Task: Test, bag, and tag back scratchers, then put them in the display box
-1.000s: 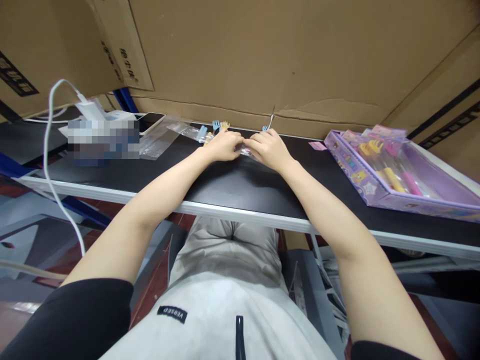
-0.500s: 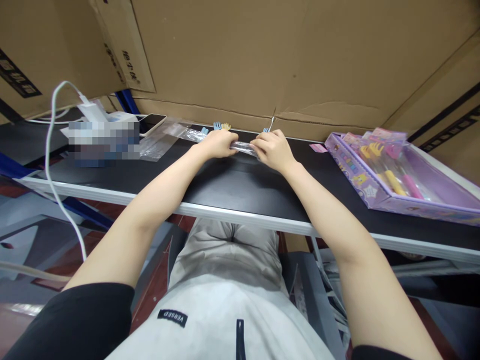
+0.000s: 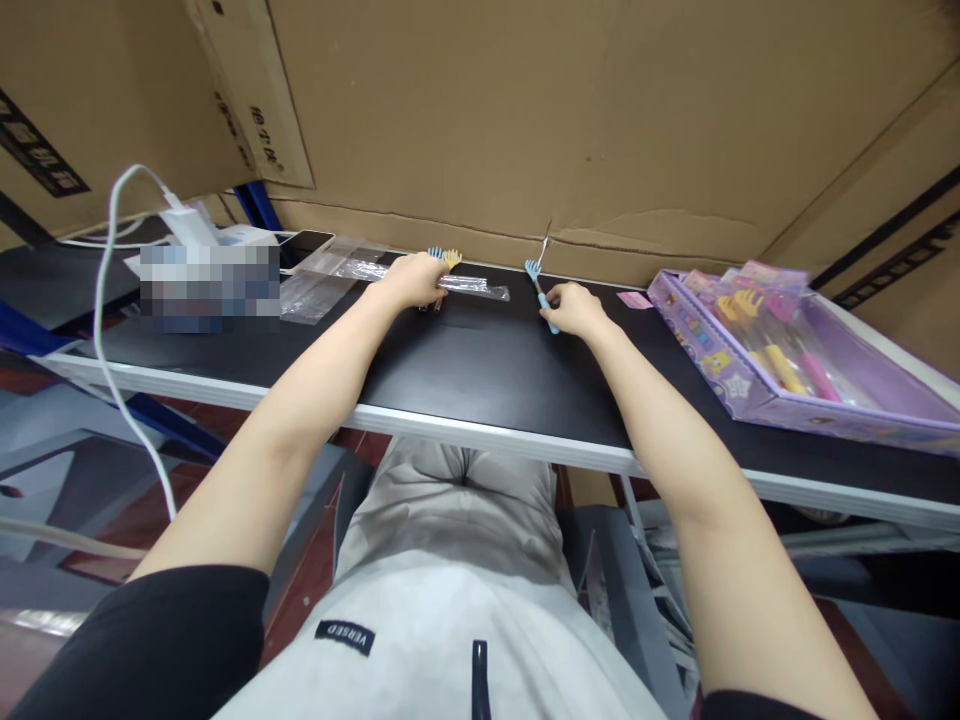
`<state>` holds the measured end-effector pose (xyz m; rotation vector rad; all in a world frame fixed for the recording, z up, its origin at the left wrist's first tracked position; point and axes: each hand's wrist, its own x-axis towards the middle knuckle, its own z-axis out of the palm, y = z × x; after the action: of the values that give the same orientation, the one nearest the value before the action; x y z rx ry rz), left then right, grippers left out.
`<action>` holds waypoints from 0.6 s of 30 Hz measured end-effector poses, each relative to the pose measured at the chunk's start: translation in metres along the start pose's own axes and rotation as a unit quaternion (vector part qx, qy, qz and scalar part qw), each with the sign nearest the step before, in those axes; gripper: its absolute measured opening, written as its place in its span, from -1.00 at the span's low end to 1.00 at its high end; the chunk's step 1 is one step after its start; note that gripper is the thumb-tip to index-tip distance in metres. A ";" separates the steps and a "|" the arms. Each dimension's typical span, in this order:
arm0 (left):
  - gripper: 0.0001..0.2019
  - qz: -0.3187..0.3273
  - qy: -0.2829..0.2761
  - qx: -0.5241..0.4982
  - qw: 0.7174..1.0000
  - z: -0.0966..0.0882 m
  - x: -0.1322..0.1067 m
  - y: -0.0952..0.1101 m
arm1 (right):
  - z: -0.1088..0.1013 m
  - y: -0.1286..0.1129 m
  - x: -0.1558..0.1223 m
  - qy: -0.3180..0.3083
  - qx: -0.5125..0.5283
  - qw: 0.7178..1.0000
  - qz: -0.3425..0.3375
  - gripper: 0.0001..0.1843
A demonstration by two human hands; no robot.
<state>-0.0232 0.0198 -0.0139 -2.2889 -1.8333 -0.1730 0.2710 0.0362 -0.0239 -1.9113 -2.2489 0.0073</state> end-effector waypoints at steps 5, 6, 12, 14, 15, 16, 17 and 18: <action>-0.72 0.009 0.029 -0.020 0.999 0.007 0.005 -0.007 | 0.001 0.017 0.011 0.006 -0.004 1.000 0.031 -0.51; -0.73 0.012 0.035 -0.027 0.999 0.009 0.006 -0.009 | 0.003 0.022 0.013 0.004 -0.002 0.999 0.035 -0.53; -0.82 0.010 0.058 -0.064 0.996 0.018 0.011 -0.024 | 0.013 0.046 0.025 0.018 0.032 0.999 0.030 -0.81; -0.85 0.005 0.059 -0.072 0.996 0.019 0.011 -0.027 | 0.013 0.051 0.028 0.040 0.046 0.998 0.031 -0.83; -0.86 0.003 0.060 -0.077 0.995 0.019 0.011 -0.029 | 0.011 0.053 0.028 0.054 0.058 0.996 0.031 -0.84; -0.87 0.002 0.061 -0.081 0.995 0.020 0.011 -0.030 | 0.007 0.054 0.028 0.068 0.075 0.994 0.029 -0.84; -0.88 0.003 0.062 -0.086 0.994 0.020 0.011 -0.030 | 0.003 0.056 0.027 0.081 0.093 0.992 0.024 -0.84; -0.89 0.005 0.063 -0.090 0.994 0.019 0.011 -0.030 | -0.002 0.057 0.025 0.091 0.110 0.990 0.018 -0.84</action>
<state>-0.0512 0.0406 -0.0279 -2.3435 -1.8087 -0.4875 0.3230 0.0703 -0.0255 -1.7599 -2.0055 0.0804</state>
